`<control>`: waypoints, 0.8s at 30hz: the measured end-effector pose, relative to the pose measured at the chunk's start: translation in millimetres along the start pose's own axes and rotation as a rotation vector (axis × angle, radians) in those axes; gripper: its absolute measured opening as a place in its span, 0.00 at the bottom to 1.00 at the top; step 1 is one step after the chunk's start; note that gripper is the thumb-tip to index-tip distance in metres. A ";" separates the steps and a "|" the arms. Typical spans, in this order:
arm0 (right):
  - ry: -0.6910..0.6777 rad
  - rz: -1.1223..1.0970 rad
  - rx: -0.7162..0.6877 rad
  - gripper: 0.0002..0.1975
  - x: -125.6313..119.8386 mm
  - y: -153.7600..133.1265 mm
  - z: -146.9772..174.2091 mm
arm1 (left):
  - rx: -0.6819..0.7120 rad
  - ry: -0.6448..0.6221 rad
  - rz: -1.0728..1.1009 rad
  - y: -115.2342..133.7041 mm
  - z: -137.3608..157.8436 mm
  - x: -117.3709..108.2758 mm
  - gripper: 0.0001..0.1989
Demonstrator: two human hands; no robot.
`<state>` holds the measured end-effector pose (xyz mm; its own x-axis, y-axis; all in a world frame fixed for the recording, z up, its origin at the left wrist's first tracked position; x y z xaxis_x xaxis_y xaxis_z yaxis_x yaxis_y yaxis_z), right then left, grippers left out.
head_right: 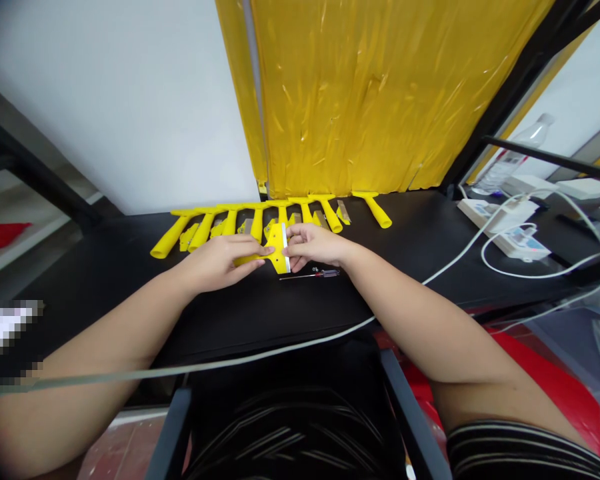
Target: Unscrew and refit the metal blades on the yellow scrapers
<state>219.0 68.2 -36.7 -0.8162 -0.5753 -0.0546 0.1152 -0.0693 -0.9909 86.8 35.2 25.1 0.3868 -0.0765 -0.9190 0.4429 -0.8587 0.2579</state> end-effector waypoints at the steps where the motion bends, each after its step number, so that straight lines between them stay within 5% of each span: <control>1: 0.010 0.001 0.007 0.16 -0.2 0.0 0.0 | 0.002 -0.002 -0.004 0.2 -0.1 0.4 0.16; 15: 0.007 0.131 -0.055 0.20 -1.6 -10.2 2.9 | 0.143 0.093 -0.126 13.2 2.1 -7.1 0.15; 19: 0.049 0.472 -0.070 0.15 -22.6 -24.7 17.6 | 0.136 0.085 -0.072 12.6 0.5 -6.0 0.15; 24: -0.066 0.854 0.057 0.10 -34.1 -21.4 36.3 | 0.116 0.048 -0.051 10.2 -1.2 -2.4 0.16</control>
<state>264.9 59.8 -9.2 -0.4023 -0.4949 -0.7702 0.7049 0.3693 -0.6055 91.4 27.2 30.3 0.4055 -0.0097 -0.9141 0.3676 -0.9138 0.1728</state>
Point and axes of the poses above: each hand's wrist, its own z-axis away from the middle knuckle, its own x-axis out of the palm, y = z × x, the point moved 10 cm from there along -z, towards the middle knuckle, and after that the axes turned 4 degrees about z, right-handed, at the moved point
